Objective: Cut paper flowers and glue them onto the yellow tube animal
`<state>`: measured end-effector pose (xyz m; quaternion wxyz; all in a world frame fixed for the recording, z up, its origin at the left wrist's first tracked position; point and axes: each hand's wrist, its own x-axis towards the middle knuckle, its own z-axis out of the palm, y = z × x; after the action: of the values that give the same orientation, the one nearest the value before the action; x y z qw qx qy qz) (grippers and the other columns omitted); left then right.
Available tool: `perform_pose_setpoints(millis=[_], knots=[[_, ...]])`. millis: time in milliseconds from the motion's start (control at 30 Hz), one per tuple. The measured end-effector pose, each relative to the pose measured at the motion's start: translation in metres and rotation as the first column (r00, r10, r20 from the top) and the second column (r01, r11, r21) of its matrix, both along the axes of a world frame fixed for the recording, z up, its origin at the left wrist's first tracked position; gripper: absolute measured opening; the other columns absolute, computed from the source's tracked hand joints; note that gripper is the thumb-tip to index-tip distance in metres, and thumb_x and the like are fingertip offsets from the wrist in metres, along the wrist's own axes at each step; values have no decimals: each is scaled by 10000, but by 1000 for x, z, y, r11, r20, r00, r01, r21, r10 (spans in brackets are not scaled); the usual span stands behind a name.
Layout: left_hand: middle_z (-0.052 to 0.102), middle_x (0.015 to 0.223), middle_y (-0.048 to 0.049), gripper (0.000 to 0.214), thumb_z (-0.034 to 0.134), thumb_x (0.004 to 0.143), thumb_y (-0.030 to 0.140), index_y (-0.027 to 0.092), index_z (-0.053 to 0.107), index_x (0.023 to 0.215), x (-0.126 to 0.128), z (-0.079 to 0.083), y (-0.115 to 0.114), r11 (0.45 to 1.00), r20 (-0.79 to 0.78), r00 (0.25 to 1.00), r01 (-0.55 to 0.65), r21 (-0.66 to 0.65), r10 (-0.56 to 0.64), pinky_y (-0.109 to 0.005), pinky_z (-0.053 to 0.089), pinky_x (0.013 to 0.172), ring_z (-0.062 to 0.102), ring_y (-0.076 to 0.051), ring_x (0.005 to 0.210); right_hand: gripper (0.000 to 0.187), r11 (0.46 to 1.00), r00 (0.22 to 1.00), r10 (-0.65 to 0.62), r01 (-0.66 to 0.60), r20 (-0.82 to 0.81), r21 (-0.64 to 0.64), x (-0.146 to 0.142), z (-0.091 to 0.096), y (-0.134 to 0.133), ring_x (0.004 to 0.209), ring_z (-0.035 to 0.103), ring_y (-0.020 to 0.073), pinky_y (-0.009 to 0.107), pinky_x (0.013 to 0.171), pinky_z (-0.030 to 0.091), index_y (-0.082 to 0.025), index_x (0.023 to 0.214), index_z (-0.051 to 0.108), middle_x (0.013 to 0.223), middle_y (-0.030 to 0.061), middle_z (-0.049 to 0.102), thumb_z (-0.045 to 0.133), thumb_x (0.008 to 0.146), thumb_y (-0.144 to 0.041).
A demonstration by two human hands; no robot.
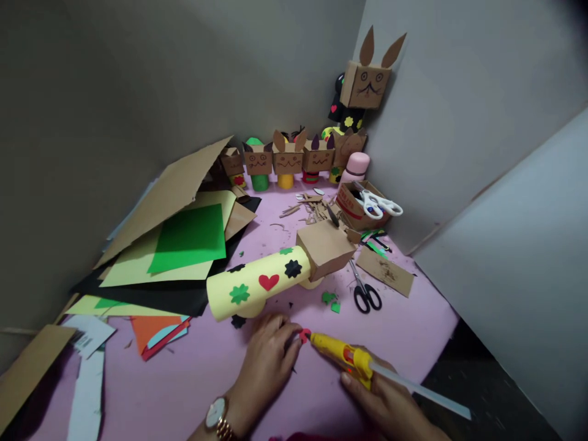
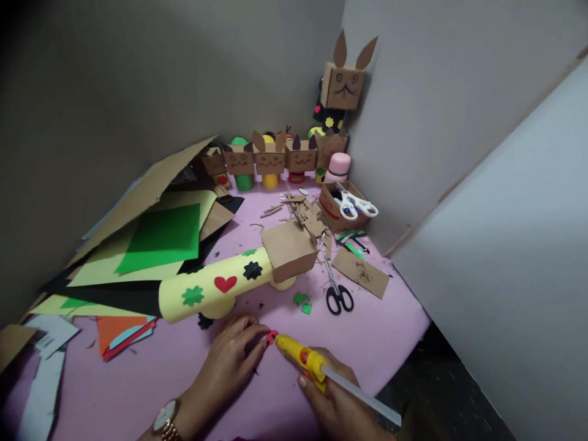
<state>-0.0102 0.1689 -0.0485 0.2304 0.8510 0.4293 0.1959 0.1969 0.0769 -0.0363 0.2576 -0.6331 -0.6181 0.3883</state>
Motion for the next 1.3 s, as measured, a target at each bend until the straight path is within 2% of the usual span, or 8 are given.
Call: perform_pose_setpoints(millis=[233,467,633,767,1000,1133,1300], knots=[[583,901,-53,184,467,883,217,216,625,977,-1,-1,0,998,-13,1000,-4,-66,3,-387,443,788,543,-217,889,405,1000,998,18,-17,55,-25,-2,4,2,1061,614,231,269,890,495,-197,1205,591,1160,95,661,468,865,-379],[584,920,-54,180,476,877,224,226,619,986,-1,-1,0,997,-9,1000,-10,-74,9,-395,427,805,536,-226,908,377,998,989,49,-55,140,39,-2,11,2,1022,634,217,247,883,499,-223,1208,601,1130,67,678,472,871,-335],[583,918,-54,181,471,879,224,223,619,982,0,-1,0,997,-13,1000,-6,-79,5,-396,422,810,535,-226,911,384,995,987,73,-82,140,58,0,7,2,1076,610,218,258,924,481,-224,1230,583,1188,68,651,469,882,-341],[580,925,-58,187,468,881,234,220,619,990,-1,-2,0,996,-15,1000,-11,-89,10,-386,426,804,535,-226,914,415,996,986,84,-87,141,15,1,5,2,1127,577,223,291,977,446,-214,1269,545,1228,77,625,473,885,-356],[580,923,-54,184,471,881,237,220,620,988,-1,-1,0,996,-12,1000,-8,-85,7,-385,420,807,534,-223,913,419,993,986,118,-117,114,-13,2,6,4,1157,556,216,285,989,436,-221,1289,527,1259,74,603,454,895,-341],[578,908,-53,183,470,880,233,220,622,981,0,-1,0,996,-20,1000,-9,-90,7,-388,422,797,534,-224,901,430,998,985,55,-55,162,-6,2,4,3,1170,547,231,316,1005,424,-222,1288,536,1265,75,602,465,887,-361],[580,915,-53,175,484,873,225,221,620,982,-2,-2,0,997,-10,1000,-5,-76,4,-389,418,803,533,-223,909,437,998,983,70,-70,169,-2,3,4,2,1168,550,226,309,1002,428,-225,1298,527,1281,69,592,465,889,-366]])
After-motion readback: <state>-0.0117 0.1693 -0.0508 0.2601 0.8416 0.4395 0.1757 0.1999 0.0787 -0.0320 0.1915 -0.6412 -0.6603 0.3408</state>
